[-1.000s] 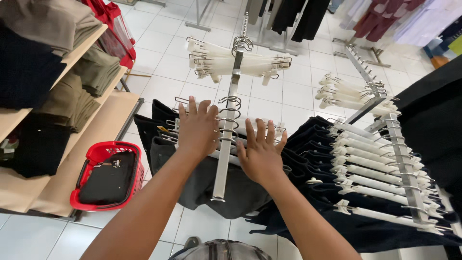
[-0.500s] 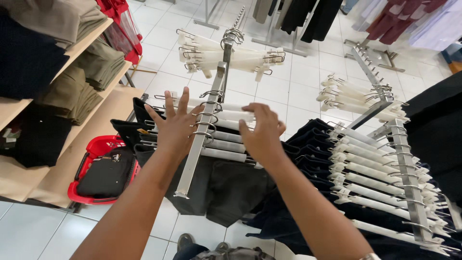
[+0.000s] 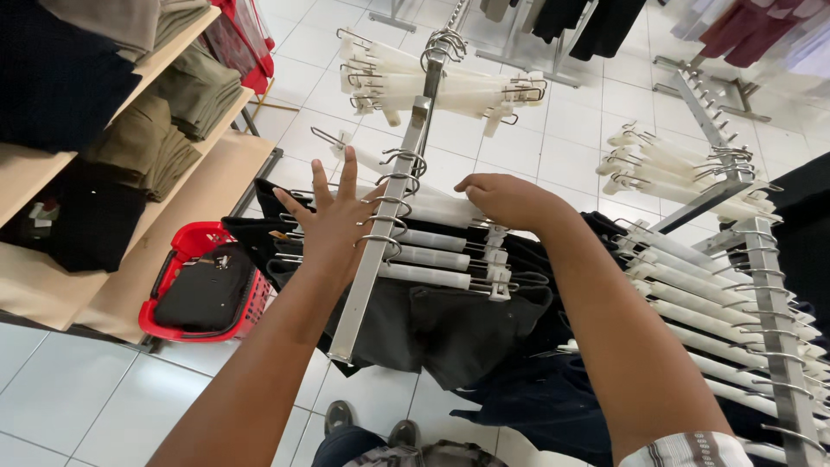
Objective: The person removes a pair of dark trousers from a clothing rack, unfolds them, and places them into a red shopping basket. They then remove a second pair of trousers, unfold them, and place them into the basket as well.
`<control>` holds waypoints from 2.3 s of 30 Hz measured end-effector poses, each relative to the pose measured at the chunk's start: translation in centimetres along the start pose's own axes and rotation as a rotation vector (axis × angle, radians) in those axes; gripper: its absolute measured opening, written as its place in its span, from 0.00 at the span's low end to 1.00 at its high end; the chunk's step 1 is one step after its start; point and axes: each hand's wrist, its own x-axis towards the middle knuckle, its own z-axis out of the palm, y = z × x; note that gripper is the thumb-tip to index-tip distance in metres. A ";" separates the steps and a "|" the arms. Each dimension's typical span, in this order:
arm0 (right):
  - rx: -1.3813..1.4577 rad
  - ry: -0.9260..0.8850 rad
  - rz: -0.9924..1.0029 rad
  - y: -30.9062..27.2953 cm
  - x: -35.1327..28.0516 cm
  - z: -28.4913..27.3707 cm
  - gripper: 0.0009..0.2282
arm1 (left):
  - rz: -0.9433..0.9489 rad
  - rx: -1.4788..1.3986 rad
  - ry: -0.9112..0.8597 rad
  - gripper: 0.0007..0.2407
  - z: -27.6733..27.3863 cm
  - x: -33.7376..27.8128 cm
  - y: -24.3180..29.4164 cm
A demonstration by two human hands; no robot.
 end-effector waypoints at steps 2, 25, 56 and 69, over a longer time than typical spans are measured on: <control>0.007 -0.010 -0.009 0.5 0.4 0.1 0.24 | 0.009 -0.026 -0.001 0.30 0.0 0.0 -0.2; -0.177 -0.121 -0.023 2.0 6.0 -0.3 0.26 | 0.056 -0.261 0.294 0.07 2.1 0.3 -0.8; -0.569 0.815 0.240 1.8 -27.2 3.0 0.12 | 0.038 -0.364 0.083 0.17 -1.7 1.9 -1.1; -0.020 0.348 0.582 -10.9 -36.1 17.3 0.10 | 0.341 -1.125 0.566 0.07 -7.3 -16.0 -7.6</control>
